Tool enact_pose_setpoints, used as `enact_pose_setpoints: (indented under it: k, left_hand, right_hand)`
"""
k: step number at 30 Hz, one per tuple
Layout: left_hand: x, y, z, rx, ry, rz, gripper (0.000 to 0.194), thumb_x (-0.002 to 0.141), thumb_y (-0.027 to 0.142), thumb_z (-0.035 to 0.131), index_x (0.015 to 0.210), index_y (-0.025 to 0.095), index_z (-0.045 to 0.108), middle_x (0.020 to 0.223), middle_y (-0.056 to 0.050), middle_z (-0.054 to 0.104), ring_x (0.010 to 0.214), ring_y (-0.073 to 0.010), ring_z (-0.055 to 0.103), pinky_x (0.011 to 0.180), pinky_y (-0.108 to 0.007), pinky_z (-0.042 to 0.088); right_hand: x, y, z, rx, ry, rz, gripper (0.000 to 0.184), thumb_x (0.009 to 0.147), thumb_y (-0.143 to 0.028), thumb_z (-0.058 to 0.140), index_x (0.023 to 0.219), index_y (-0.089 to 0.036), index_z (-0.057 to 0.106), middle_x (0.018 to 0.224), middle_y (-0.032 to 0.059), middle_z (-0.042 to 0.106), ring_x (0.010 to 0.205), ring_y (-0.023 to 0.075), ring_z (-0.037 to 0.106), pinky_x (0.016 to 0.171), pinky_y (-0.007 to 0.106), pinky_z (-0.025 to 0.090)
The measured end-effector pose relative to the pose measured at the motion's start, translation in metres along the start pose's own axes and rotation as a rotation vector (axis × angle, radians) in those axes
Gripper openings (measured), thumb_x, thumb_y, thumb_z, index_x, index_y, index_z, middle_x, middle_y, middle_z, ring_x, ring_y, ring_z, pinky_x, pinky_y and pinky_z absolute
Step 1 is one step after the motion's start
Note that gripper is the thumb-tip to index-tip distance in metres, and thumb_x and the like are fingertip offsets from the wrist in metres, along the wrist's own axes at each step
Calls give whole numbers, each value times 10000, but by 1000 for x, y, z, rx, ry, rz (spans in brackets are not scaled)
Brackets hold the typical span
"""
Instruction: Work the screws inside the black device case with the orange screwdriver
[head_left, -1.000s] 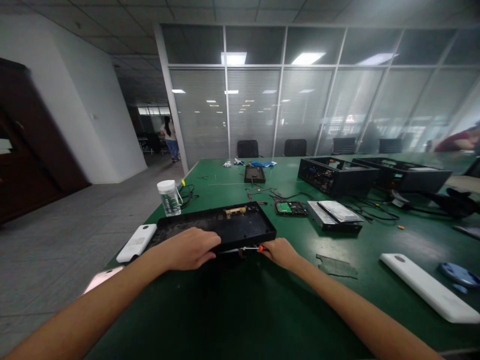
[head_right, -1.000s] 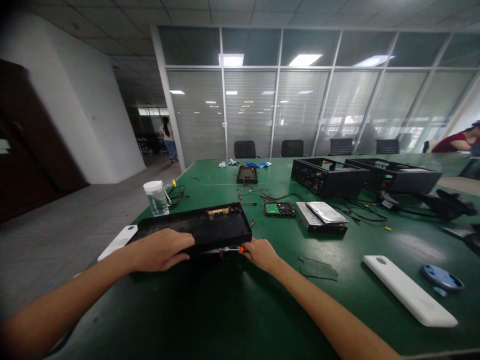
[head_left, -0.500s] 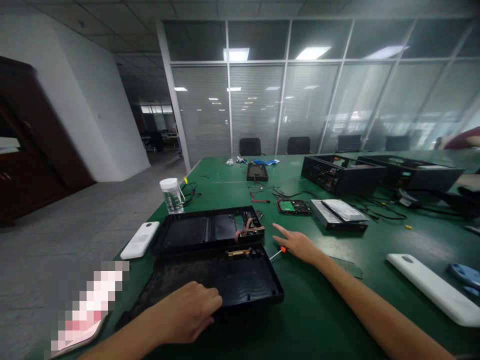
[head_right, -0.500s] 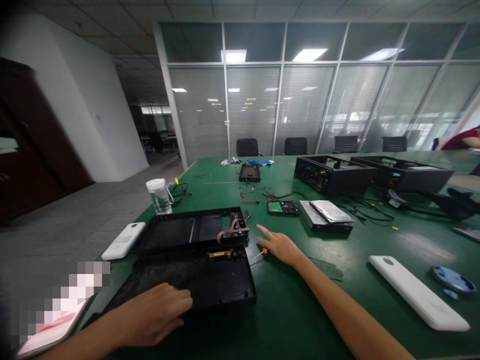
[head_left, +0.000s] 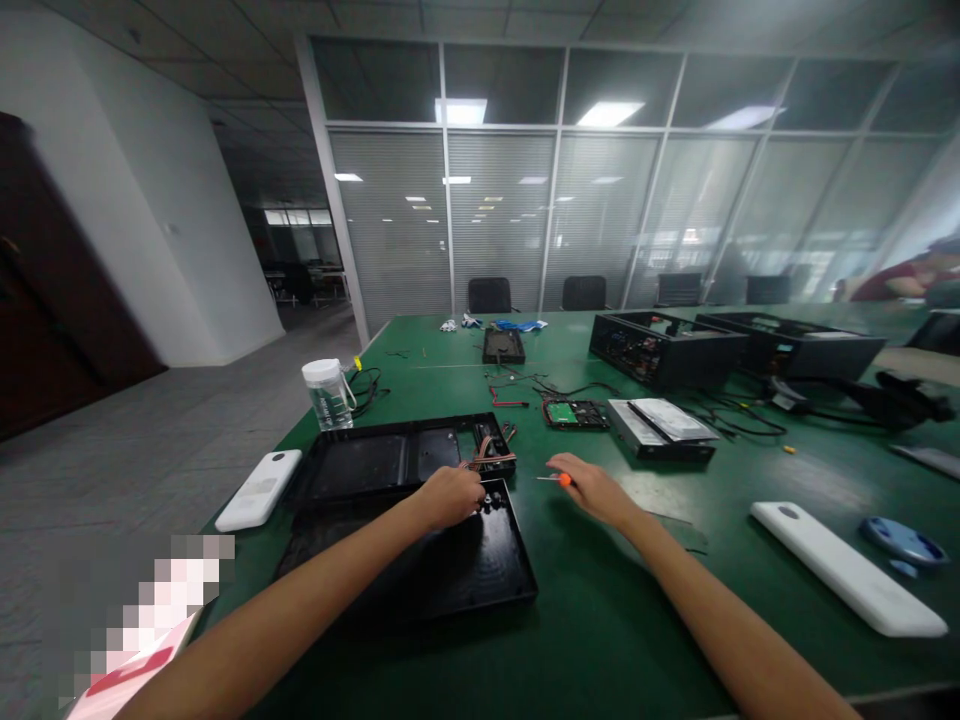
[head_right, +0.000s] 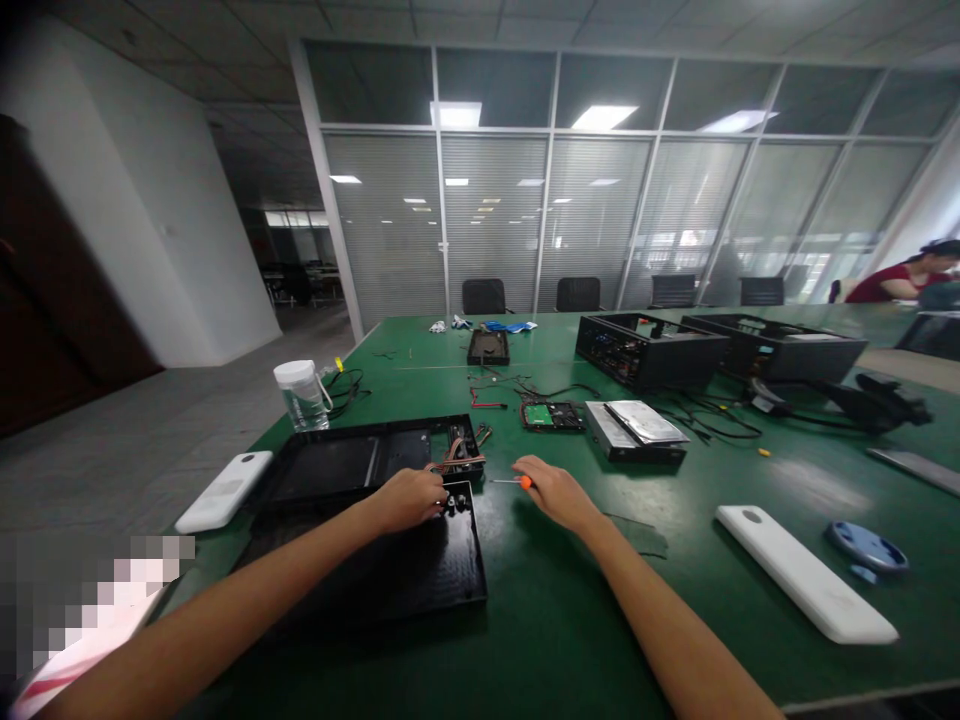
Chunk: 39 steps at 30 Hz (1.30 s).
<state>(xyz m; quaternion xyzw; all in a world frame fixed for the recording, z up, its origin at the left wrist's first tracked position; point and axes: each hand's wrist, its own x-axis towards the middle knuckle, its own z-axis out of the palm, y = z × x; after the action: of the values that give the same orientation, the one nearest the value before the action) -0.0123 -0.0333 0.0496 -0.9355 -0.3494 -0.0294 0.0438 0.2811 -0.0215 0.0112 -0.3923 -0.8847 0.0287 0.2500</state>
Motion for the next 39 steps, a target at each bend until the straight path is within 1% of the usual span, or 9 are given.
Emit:
enact_pose_setpoints:
  k: [3, 7, 11, 15, 21, 26, 31, 34, 39]
  left_hand:
    - [1, -5, 22, -1, 73, 32, 99, 818, 208, 551, 778, 183, 639, 830, -51, 607, 820, -167, 570, 725, -249, 449]
    - [-5, -10, 39, -83, 164, 37, 153, 849, 194, 503, 792, 182, 644, 833, -35, 590, 827, -155, 545, 772, -259, 438]
    - [-5, -9, 44, -187, 242, 3, 139, 835, 199, 521, 778, 185, 647, 869, -26, 589, 836, -150, 534, 790, -267, 431]
    - [3, -4, 39, -216, 337, 34, 151, 851, 182, 485, 799, 177, 626, 905, -33, 605, 856, -148, 538, 879, -303, 395]
    - [7, 0, 32, -70, 268, 129, 129, 846, 149, 460, 800, 144, 581, 798, -54, 611, 783, -168, 545, 752, -283, 431]
    - [3, -8, 29, -107, 380, 95, 196, 913, 195, 372, 856, 146, 553, 831, -53, 605, 798, -158, 539, 791, -284, 424]
    - [20, -3, 25, 55, 276, 136, 185, 917, 161, 344, 879, 142, 524, 787, -54, 570, 741, -168, 523, 684, -271, 427]
    - [28, 4, 31, 126, 240, 185, 157, 882, 91, 366, 877, 138, 516, 813, -61, 561, 775, -178, 513, 717, -282, 420]
    - [28, 5, 49, 55, 301, 200, 176, 889, 109, 363, 869, 123, 537, 844, -81, 557, 814, -187, 495, 768, -299, 407]
  right_hand:
    - [-1, 0, 1, 32, 13, -18, 331, 854, -159, 372, 1151, -166, 518, 1154, 96, 554, 1079, 169, 510, 939, 341, 406]
    - [1, 7, 7, 77, 21, -39, 296, 863, -191, 392, 1122, -180, 537, 1114, 93, 577, 1036, 181, 534, 916, 348, 420]
    - [1, 9, 11, 131, 32, -43, 270, 888, -241, 382, 1090, -203, 558, 1080, 85, 592, 1003, 189, 548, 885, 348, 436]
    - [2, 7, 9, 200, 71, 10, 246, 895, -299, 391, 1039, -206, 568, 1022, 79, 604, 944, 188, 563, 844, 334, 448]
    - [1, 5, 8, 241, 65, 67, 253, 899, -343, 383, 981, -195, 572, 981, 81, 604, 901, 185, 565, 816, 327, 443]
    - [1, 6, 10, 258, 73, 93, 263, 901, -360, 379, 949, -195, 578, 955, 76, 603, 882, 180, 561, 796, 313, 435]
    - [3, 4, 12, 262, 61, 113, 291, 900, -387, 373, 959, -196, 585, 916, 68, 603, 845, 174, 563, 776, 302, 433]
    - [2, 4, 11, 258, 68, 121, 308, 899, -402, 370, 953, -195, 591, 906, 69, 604, 832, 174, 565, 769, 298, 434]
    - [1, 8, 9, 259, 86, 137, 317, 901, -403, 359, 943, -195, 595, 896, 67, 604, 827, 175, 566, 766, 298, 432]
